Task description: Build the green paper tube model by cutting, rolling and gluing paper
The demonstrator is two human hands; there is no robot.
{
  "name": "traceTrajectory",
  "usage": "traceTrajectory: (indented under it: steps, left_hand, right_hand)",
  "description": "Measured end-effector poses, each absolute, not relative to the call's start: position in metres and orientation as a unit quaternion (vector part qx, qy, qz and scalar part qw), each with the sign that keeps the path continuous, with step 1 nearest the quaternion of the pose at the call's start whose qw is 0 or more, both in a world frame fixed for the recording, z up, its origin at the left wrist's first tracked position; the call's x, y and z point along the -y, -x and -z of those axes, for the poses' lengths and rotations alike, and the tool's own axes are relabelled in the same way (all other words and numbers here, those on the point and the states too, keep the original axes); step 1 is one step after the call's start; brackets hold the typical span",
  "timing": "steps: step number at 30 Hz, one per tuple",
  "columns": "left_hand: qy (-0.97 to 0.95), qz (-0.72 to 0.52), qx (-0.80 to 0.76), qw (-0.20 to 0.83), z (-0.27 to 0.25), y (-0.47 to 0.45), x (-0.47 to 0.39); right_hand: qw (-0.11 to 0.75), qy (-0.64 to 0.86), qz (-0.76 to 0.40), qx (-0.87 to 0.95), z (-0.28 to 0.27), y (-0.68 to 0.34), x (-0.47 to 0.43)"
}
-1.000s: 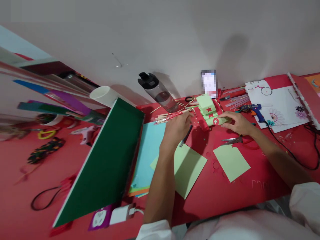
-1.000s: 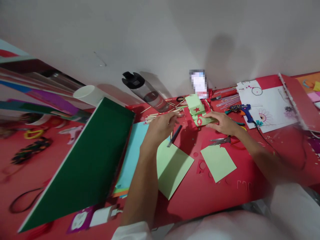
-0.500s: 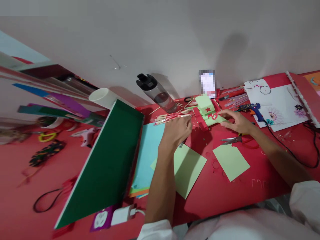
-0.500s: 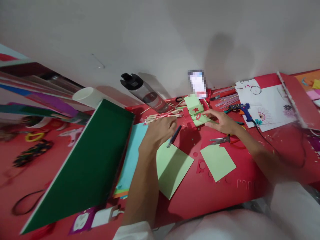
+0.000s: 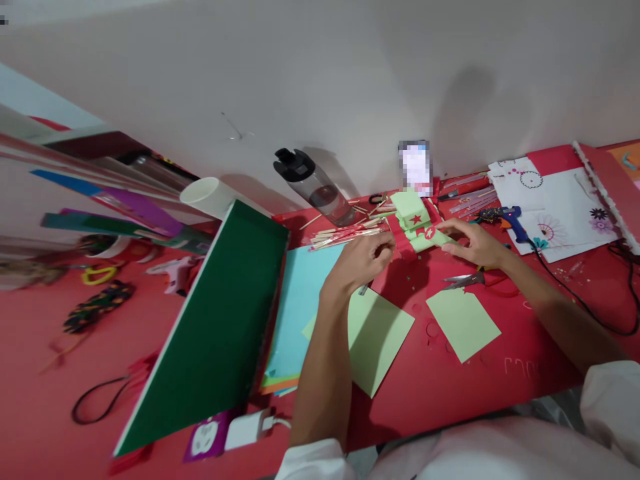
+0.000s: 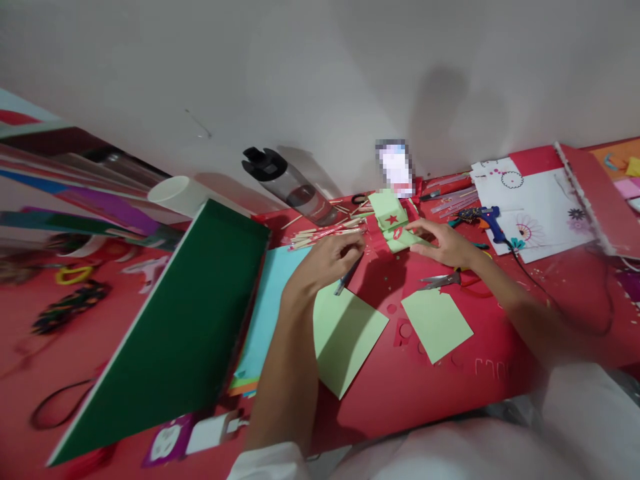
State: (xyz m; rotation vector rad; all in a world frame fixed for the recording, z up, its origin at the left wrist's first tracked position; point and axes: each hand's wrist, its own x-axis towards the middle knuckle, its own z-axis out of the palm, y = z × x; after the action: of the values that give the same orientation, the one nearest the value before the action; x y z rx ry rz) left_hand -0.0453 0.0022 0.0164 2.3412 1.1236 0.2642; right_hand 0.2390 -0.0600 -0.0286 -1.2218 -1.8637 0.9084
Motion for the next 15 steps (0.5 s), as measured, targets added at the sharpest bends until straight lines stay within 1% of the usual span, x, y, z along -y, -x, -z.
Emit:
traceTrajectory:
  steps: [4, 10, 13, 15]
  left_hand:
    - [-0.874, -0.068, -0.424, 0.228, -0.0165, 0.0438, -0.0013]
    - [-0.874, 0.046, -0.456, 0.165, -0.0186, 0.0410, 0.0049]
    - [-0.873, 0.073, -0.457, 0.157, -0.0200, 0.0397, 0.0070]
    - [-0.868, 0.098, -0.456, 0.170, -0.0188, 0.0399, 0.0066]
  right_hand:
    - [0.356, 0.476, -0.355, 0.721, 0.0293, -0.2389, 0.0600]
    - [0.356, 0.474, -0.382, 0.709, 0.0266, -0.2372, 0.0612]
    - [0.345, 0.478, -0.394, 0.705, 0.0248, -0.2365, 0.0624]
    - [0.335, 0.480, -0.408, 0.700, 0.0244, -0.2365, 0.0629]
